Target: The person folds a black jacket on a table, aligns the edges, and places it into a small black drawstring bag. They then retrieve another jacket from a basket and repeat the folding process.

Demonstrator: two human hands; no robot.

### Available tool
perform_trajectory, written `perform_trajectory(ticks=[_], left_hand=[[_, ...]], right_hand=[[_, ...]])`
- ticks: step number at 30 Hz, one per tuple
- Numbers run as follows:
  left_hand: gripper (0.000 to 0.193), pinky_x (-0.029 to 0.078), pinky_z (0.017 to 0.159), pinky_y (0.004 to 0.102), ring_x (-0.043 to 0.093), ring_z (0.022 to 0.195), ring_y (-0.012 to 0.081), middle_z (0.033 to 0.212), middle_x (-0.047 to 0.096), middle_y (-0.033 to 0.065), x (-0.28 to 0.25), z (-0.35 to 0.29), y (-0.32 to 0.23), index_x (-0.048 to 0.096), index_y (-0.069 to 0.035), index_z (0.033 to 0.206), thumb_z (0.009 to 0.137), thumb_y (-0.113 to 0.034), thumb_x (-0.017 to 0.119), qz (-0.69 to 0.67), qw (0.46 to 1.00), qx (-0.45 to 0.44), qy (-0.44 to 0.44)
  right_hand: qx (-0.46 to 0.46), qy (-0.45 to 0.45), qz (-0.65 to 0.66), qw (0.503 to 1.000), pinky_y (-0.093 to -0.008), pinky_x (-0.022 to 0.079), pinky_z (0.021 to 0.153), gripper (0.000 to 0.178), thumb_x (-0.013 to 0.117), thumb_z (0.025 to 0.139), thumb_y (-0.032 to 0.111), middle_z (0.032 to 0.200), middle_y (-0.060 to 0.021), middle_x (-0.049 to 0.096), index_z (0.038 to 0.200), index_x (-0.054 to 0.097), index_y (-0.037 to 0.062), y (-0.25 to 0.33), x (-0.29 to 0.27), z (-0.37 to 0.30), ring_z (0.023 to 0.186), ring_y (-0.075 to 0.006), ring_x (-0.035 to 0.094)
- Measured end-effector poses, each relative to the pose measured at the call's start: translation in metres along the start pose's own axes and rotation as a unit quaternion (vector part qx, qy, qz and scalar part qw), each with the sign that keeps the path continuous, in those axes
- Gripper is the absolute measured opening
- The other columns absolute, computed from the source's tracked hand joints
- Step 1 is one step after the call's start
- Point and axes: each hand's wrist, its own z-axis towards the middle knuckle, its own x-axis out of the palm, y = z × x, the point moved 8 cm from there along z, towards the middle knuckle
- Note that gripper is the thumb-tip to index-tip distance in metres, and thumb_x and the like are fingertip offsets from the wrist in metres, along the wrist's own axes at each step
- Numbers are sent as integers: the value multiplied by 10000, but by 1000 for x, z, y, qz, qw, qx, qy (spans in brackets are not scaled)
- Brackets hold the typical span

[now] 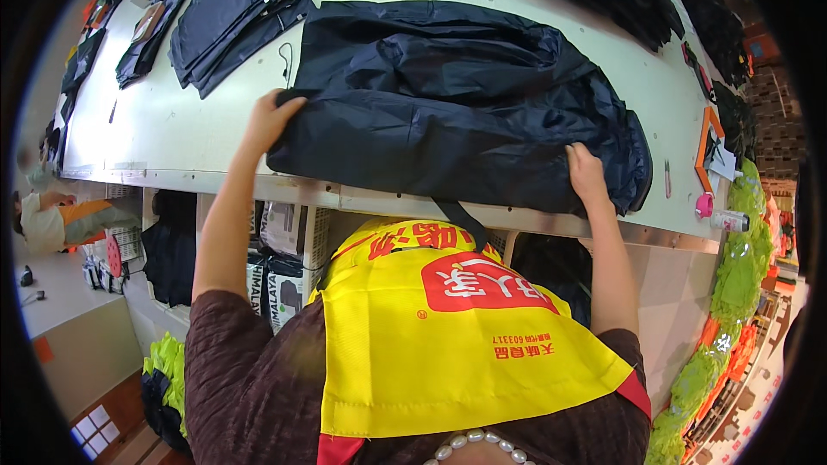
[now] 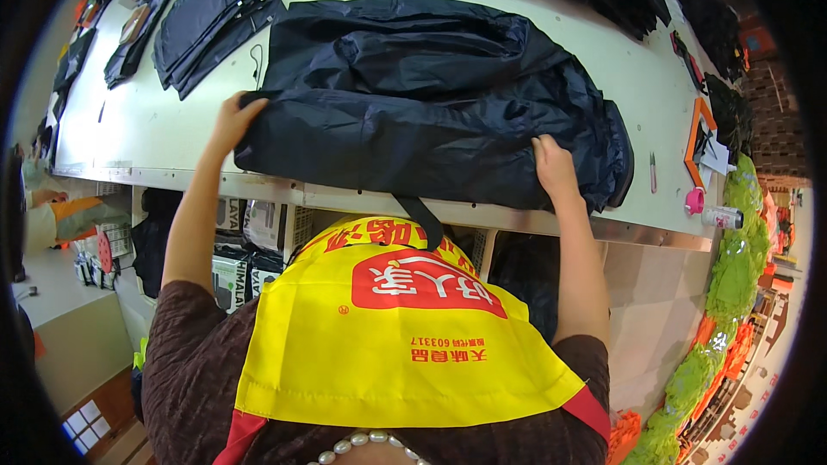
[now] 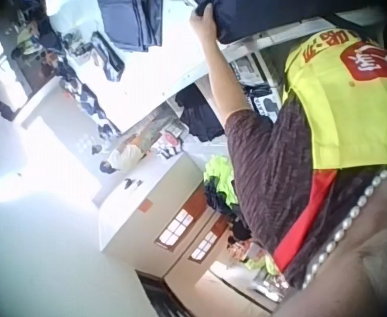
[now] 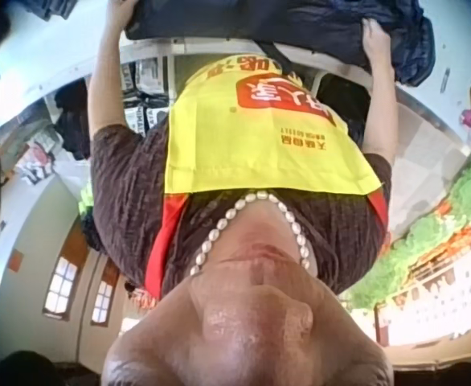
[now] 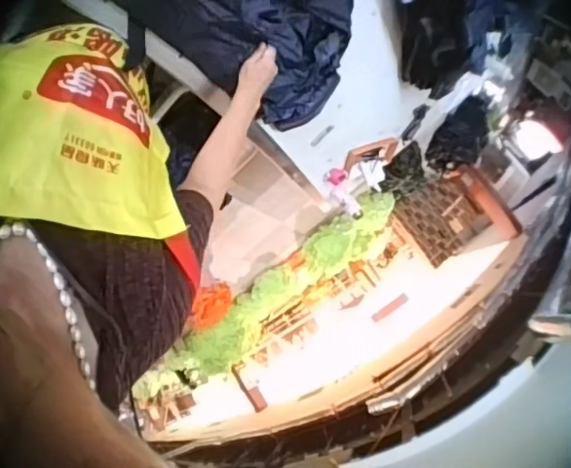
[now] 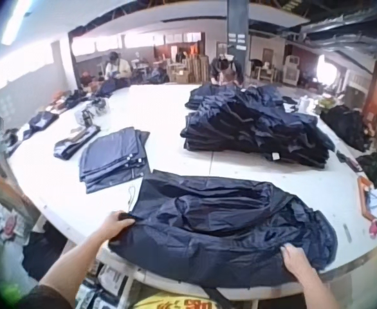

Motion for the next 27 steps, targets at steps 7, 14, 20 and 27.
perform_trajectory(ticks=[7, 14, 20, 27], left_hand=[[365, 415, 904, 389, 541, 1061, 328, 1074, 610, 164, 18, -21, -70, 595, -39, 1096, 793, -235, 652, 267, 931, 146, -202], [573, 220, 1070, 464, 368, 1279, 315, 1352, 433, 161, 107, -65, -28, 465, -90, 1299, 833, -404, 573, 300, 930, 201, -70], [404, 441, 874, 360, 588, 1003, 323, 1028, 638, 179, 41, 16, -14, 611, -11, 1077, 877, -359, 563, 14, 992, -5, -129], [485, 473, 794, 360, 622, 916, 277, 986, 660, 144, 0, 208, 48, 651, 1, 1010, 764, -417, 670, 144, 954, -237, -114]], right_hand=[[-44, -146, -151, 977, -418, 472, 806, 328, 570, 863, 296, 1017, -203, 620, 1072, 579, 43, 38, -11, 6, 940, -385, 579], [-79, 119, -199, 970, -539, 198, 1070, 713, 607, 816, 429, 1445, -195, 279, 1369, 355, 56, 52, 71, -18, 1342, -341, 262], [-10, -12, -63, 998, -390, 369, 993, 621, 689, 762, 187, 1288, -188, 478, 1303, 424, 38, 18, 6, 61, 1191, -330, 454], [-124, -2, -268, 956, -508, 243, 1045, 707, 731, 686, 181, 1353, -167, 417, 1298, 432, -9, -12, 35, 160, 1297, -341, 327]])
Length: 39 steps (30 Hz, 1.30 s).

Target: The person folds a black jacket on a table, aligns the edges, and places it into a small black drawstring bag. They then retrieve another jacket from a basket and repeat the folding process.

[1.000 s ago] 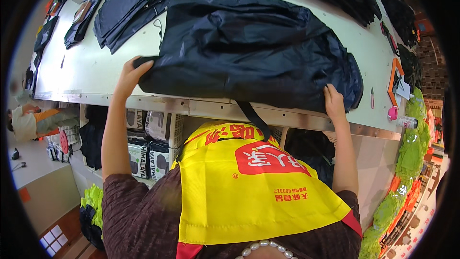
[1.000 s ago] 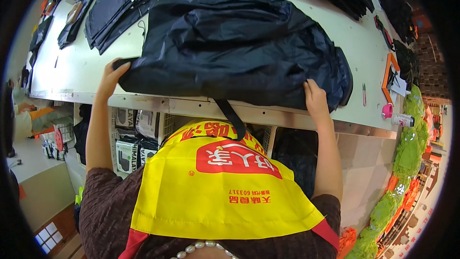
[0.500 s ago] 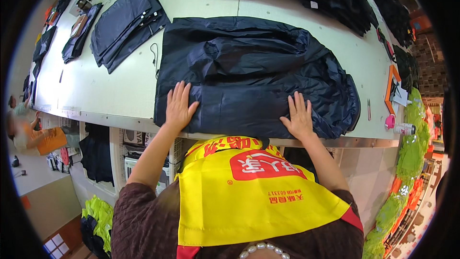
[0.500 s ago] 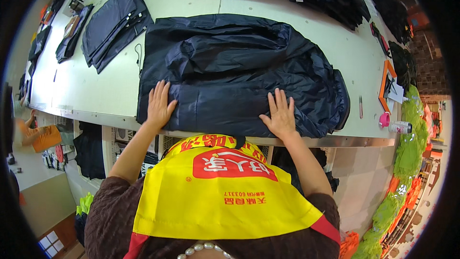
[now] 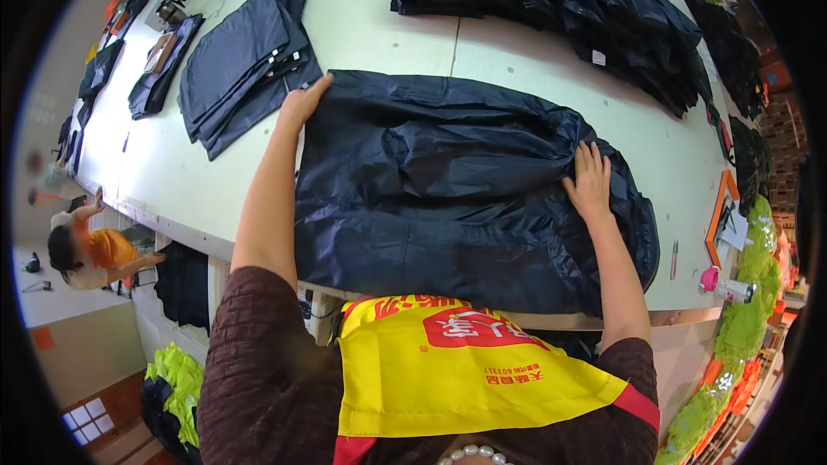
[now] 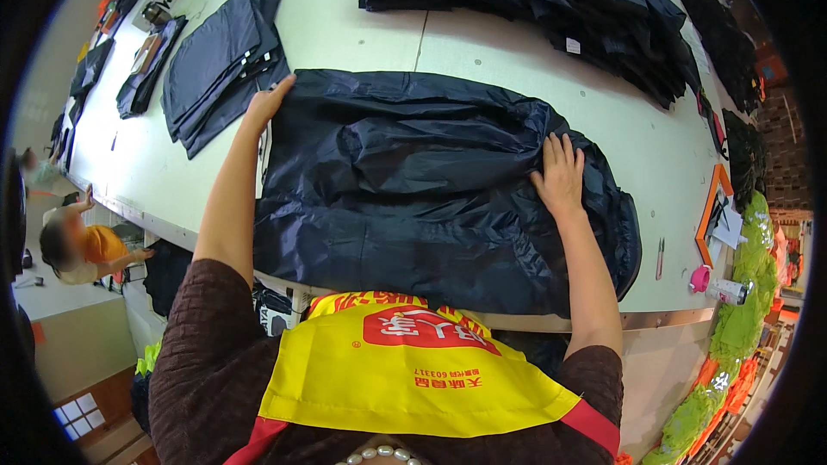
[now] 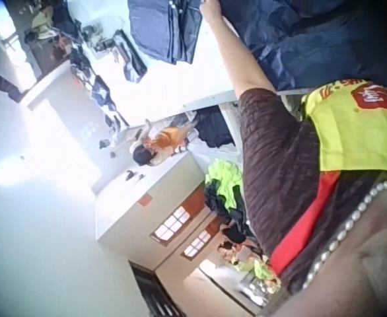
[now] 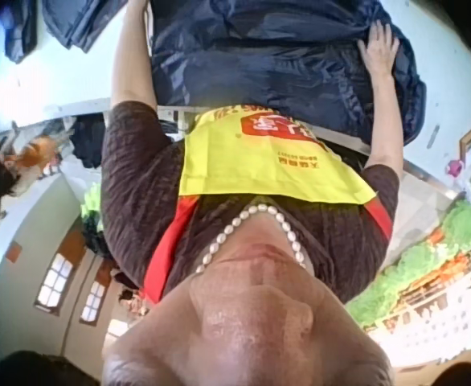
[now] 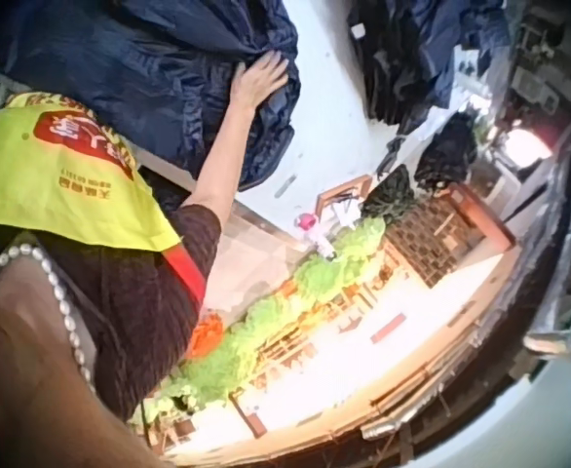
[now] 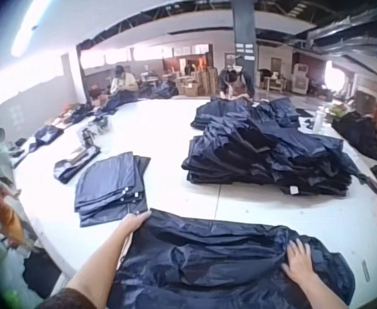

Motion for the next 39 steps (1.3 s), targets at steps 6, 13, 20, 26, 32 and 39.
perform_trajectory(ticks=[6, 13, 20, 26, 32, 39], left_hand=[[204, 466, 601, 273, 597, 697, 152, 806, 642, 41, 36, 28, -56, 657, -55, 899, 766, -205, 695, -278, 925, -12, 260], [377, 436, 874, 286, 568, 984, 168, 1084, 597, 110, 52, 54, -70, 539, 14, 1163, 813, -75, 647, -327, 916, 226, -60], [462, 355, 956, 427, 474, 1125, 332, 1222, 520, 171, 19, -69, -123, 494, -18, 1230, 819, -168, 645, -48, 831, 452, -319], [709, 122, 1095, 481, 263, 1355, 301, 1453, 315, 147, 88, -134, -81, 372, -95, 1382, 842, -542, 482, 241, 883, 403, -7], [529, 270, 1042, 432, 403, 1252, 324, 1324, 470, 171, 61, -164, -58, 527, -57, 1243, 835, -384, 599, 35, 944, 325, 40], [411, 425, 555, 289, 518, 589, 135, 601, 541, 77, 117, -266, -128, 550, 20, 660, 839, -341, 631, -188, 918, 188, 296]], right_hand=[[104, -25, 164, 981, -495, 428, 642, 167, 427, 898, 173, 794, -250, 566, 845, 497, 30, -87, 13, 65, 775, -468, 528], [319, -87, 124, 935, -489, 449, 742, 364, 412, 939, 340, 917, -277, 607, 978, 573, 16, -183, 43, 112, 881, -461, 565], [237, -201, 20, 950, -408, 358, 990, 595, 551, 880, 353, 1262, -240, 498, 1302, 401, -39, -130, 12, 87, 1185, -367, 469], [214, -106, 25, 971, -406, 413, 898, 446, 609, 760, 128, 1128, -185, 566, 1183, 521, 18, -145, 50, 55, 1049, -354, 518], [176, -165, 89, 966, -399, 435, 857, 380, 555, 695, 8, 1007, -158, 587, 1070, 600, 57, -148, 50, 60, 952, -349, 533], [173, -140, 122, 967, -410, 438, 852, 396, 588, 699, 8, 984, -164, 591, 1093, 599, 49, -159, 65, 67, 947, -357, 533]])
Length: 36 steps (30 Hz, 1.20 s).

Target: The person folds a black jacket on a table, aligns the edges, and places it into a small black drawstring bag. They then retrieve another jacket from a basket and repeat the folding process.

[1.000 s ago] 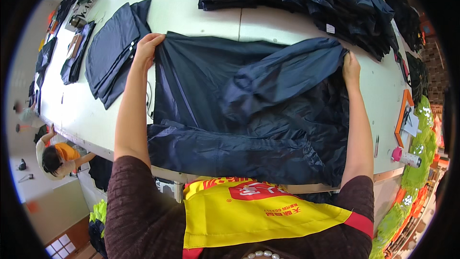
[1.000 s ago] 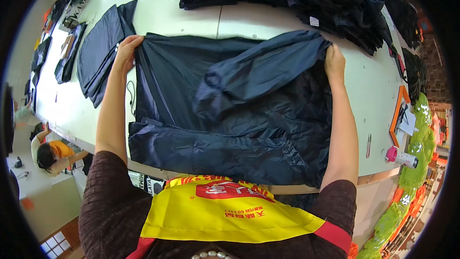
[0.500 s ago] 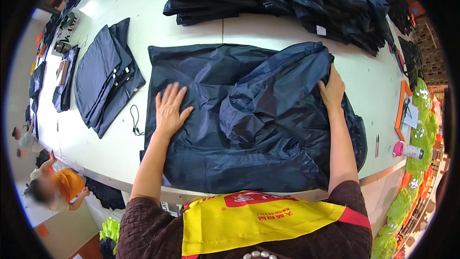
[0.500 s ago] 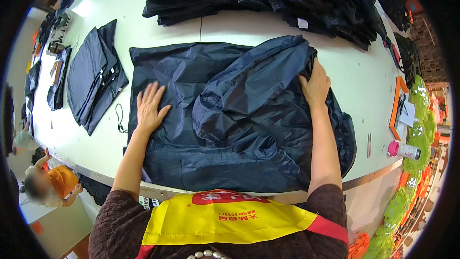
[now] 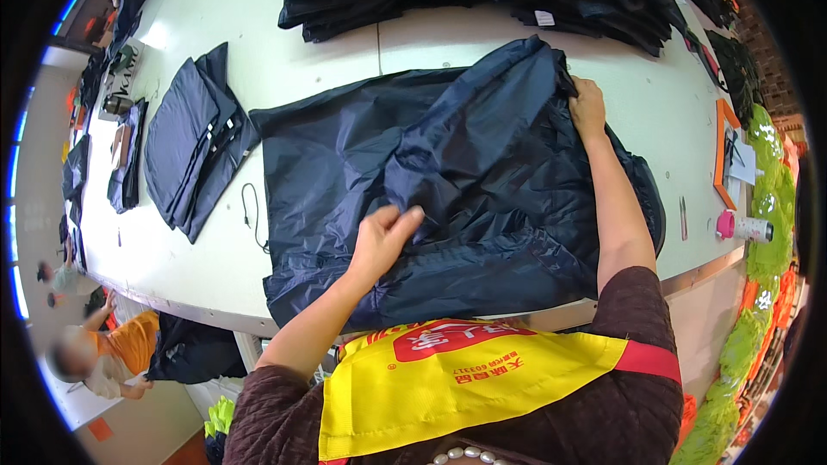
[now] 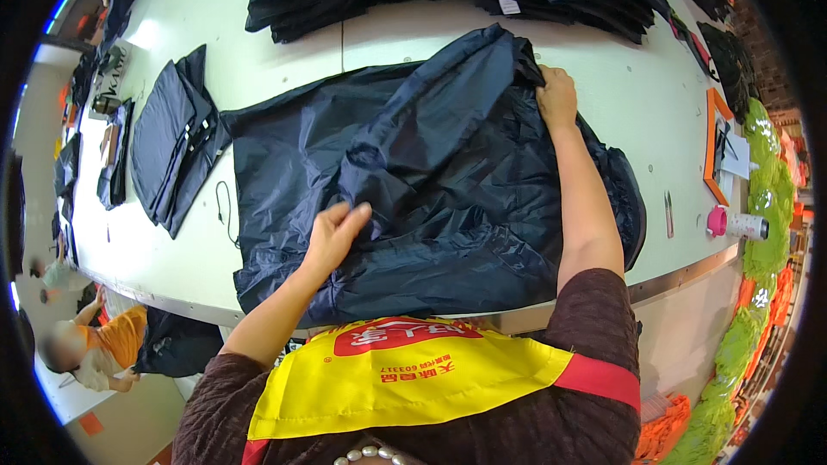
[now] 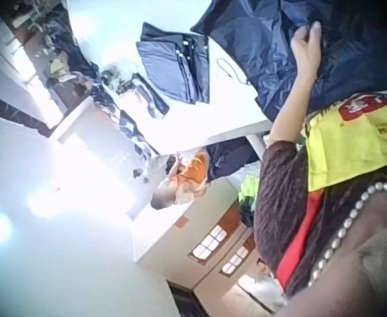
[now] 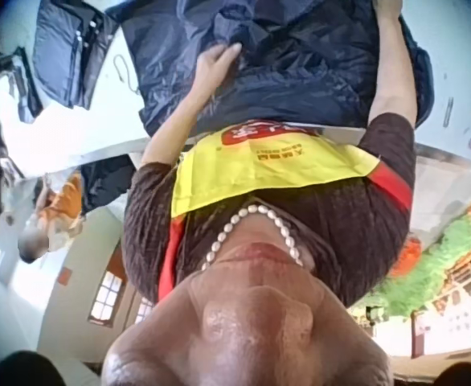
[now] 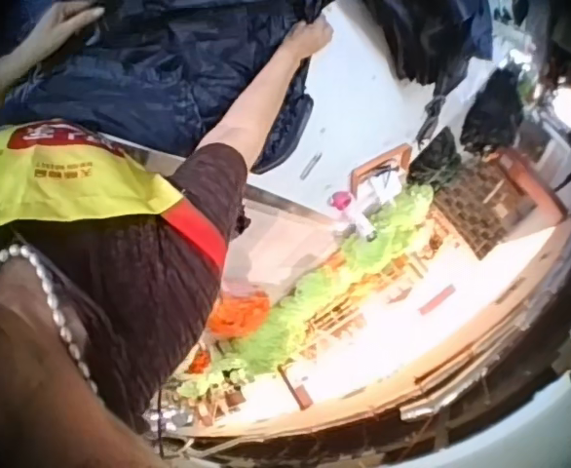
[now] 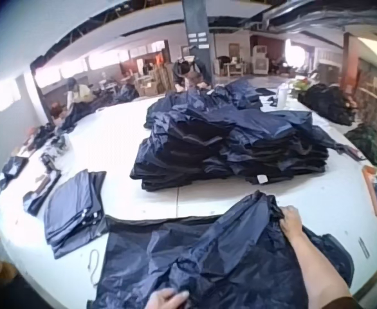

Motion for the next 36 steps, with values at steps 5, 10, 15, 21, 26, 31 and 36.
perform_trajectory(ticks=[5, 10, 15, 21, 26, 31, 36], left_hand=[[205, 518, 778, 356, 625, 901, 197, 988, 641, 83, -100, 62, -81, 586, -55, 967, 919, -248, 536, -580, 796, 68, -157], [244, 500, 817, 327, 622, 897, 205, 975, 639, 124, -240, 78, -131, 578, 1, 1050, 938, -197, 492, -286, 905, 269, -164], [338, 489, 758, 331, 601, 856, 205, 1011, 612, 155, -278, 114, 3, 554, 6, 1133, 877, -215, 556, 276, 907, 50, -315], [288, 490, 767, 273, 599, 847, 140, 974, 619, 75, 13, -6, -180, 617, -41, 1090, 871, -227, 594, 50, 966, 194, 162], [690, 452, 902, 377, 553, 1082, 300, 1143, 552, 233, 168, -133, -219, 344, 28, 1321, 762, -234, 655, -112, 809, 327, 476], [472, 482, 689, 431, 618, 840, 354, 826, 610, 226, 160, -129, -267, 508, 53, 1062, 646, -134, 630, -36, 773, 316, 549], [294, 484, 604, 430, 630, 679, 352, 673, 613, 194, 154, -134, -282, 613, 37, 747, 615, -225, 624, 89, 759, 456, 456]], right_hand=[[-53, -29, -2, 998, -388, 444, 871, 567, 608, 641, -57, 1059, -129, 579, 1185, 550, 89, -2, -12, -17, 976, -336, 528], [-112, -131, -18, 985, -377, 429, 882, 605, 644, 569, -61, 1084, -96, 573, 1146, 541, 87, 32, -41, -16, 1004, -304, 526], [-177, -78, -25, 981, -364, 434, 808, 394, 585, 630, -53, 980, -89, 565, 1002, 554, 70, 58, -43, -15, 955, -279, 537], [-163, 35, -105, 980, -372, 451, 763, 299, 553, 671, -50, 914, -100, 553, 954, 549, 47, 36, -26, -27, 887, -283, 536], [-175, 52, -90, 979, -383, 454, 771, 295, 556, 684, -58, 926, -115, 557, 962, 551, 41, 49, -21, -19, 903, -301, 536], [-177, 71, -31, 981, -397, 445, 821, 374, 591, 643, -37, 980, -151, 562, 1013, 565, 12, 54, -32, -25, 947, -332, 530], [-141, 102, -6, 985, -398, 433, 870, 372, 571, 649, -34, 1007, -175, 563, 1019, 549, -10, 52, -30, -22, 990, -350, 516]])
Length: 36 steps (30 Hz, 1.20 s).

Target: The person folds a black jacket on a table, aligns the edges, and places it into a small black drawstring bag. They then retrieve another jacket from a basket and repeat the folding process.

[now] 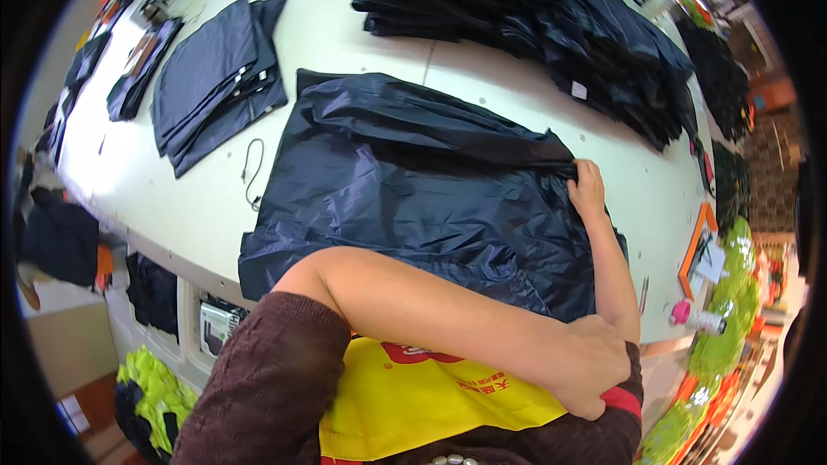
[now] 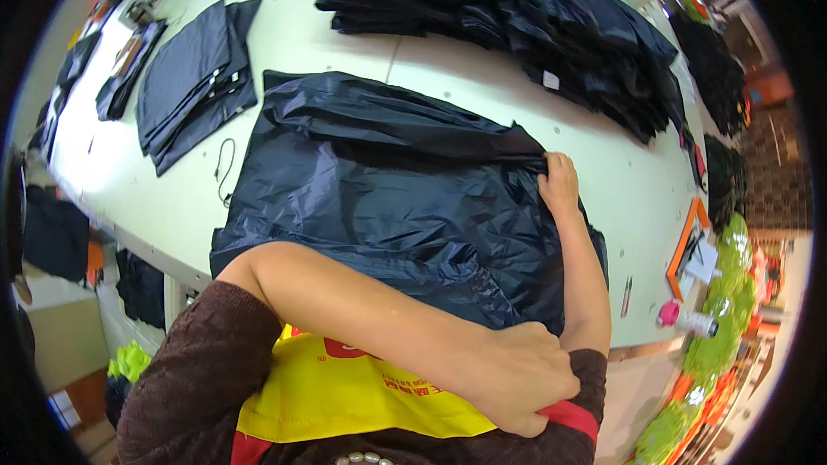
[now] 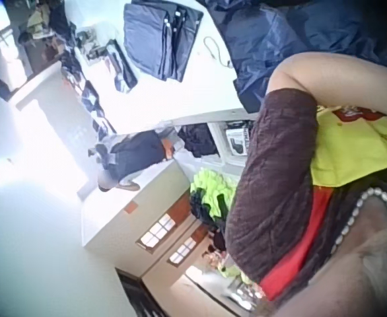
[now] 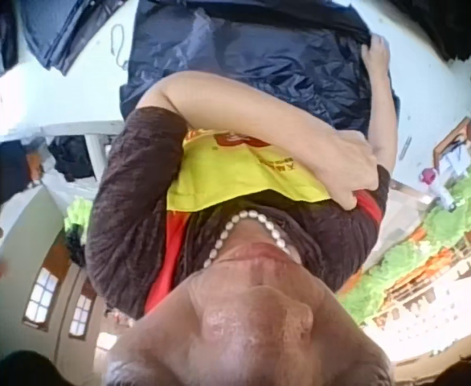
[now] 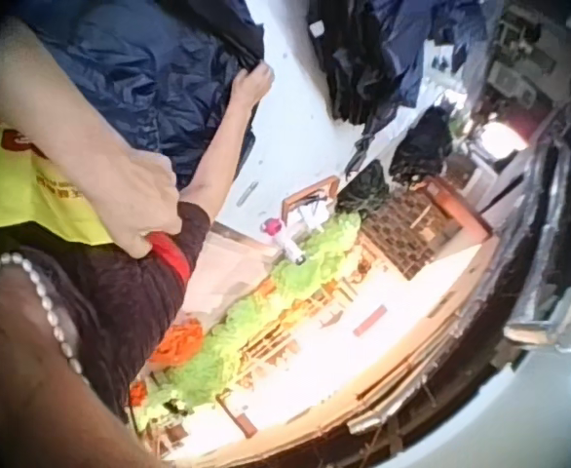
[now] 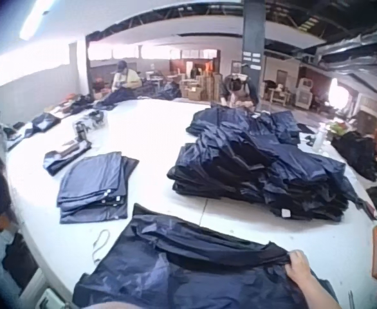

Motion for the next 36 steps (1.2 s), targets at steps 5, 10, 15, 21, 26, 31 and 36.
perform_trajectory(ticks=[5, 10, 15, 21, 26, 31, 36], left_hand=[[304, 452, 493, 353, 642, 629, 261, 676, 634, 124, 11, -7, 0, 622, 9, 788, 612, -237, 642, 176, 983, 13, 44], [268, 467, 513, 352, 628, 620, 258, 729, 626, 147, 12, 22, -23, 588, 46, 765, 619, -174, 636, 164, 955, 139, -203], [258, 485, 675, 414, 627, 768, 277, 822, 599, 191, 3, 23, -97, 564, -45, 915, 797, -275, 554, 26, 900, 339, -273], [434, 474, 706, 420, 596, 859, 340, 922, 592, 220, 6, -20, -95, 549, 45, 1018, 805, -332, 566, -114, 925, 360, -48], [205, 484, 682, 309, 590, 789, 196, 828, 586, 81, -89, -217, 150, 636, -64, 905, 714, -84, 710, 74, 793, -221, -564], [718, 439, 848, 346, 497, 960, 243, 1136, 464, 181, -76, -414, 252, 388, 18, 1259, 689, -203, 766, 54, 461, -406, -787], [180, 429, 664, 307, 556, 713, 164, 755, 595, 47, -143, -406, 279, 598, -37, 797, 854, -207, 588, -76, 571, -300, -761]], right_hand=[[33, 11, -21, 999, -398, 421, 905, 381, 560, 660, -39, 1026, -189, 559, 1041, 539, -20, -10, 14, 0, 1013, -360, 509], [15, -37, -16, 999, -392, 425, 892, 399, 555, 648, -48, 1027, -170, 565, 1045, 556, -9, -11, 14, -2, 993, -345, 517], [17, -53, 10, 998, -392, 413, 919, 382, 537, 664, -38, 1052, -174, 564, 1046, 554, -11, -12, 14, -2, 1019, -348, 511], [33, -26, 11, 999, -388, 426, 903, 343, 559, 703, 2, 1043, -173, 577, 1046, 562, -4, -20, 16, -7, 1013, -347, 527], [-7, 49, -3, 999, -401, 463, 846, 298, 562, 779, 42, 1002, -189, 614, 1073, 580, -8, -16, 6, 11, 955, -362, 570], [18, 73, -7, 997, -417, 467, 848, 294, 538, 820, 51, 1033, -220, 609, 1105, 574, -12, -22, 5, 2, 980, -375, 571], [31, 101, -46, 993, -413, 468, 851, 348, 543, 801, 11, 1040, -222, 609, 1148, 556, -9, -16, -1, 10, 996, -377, 565]])
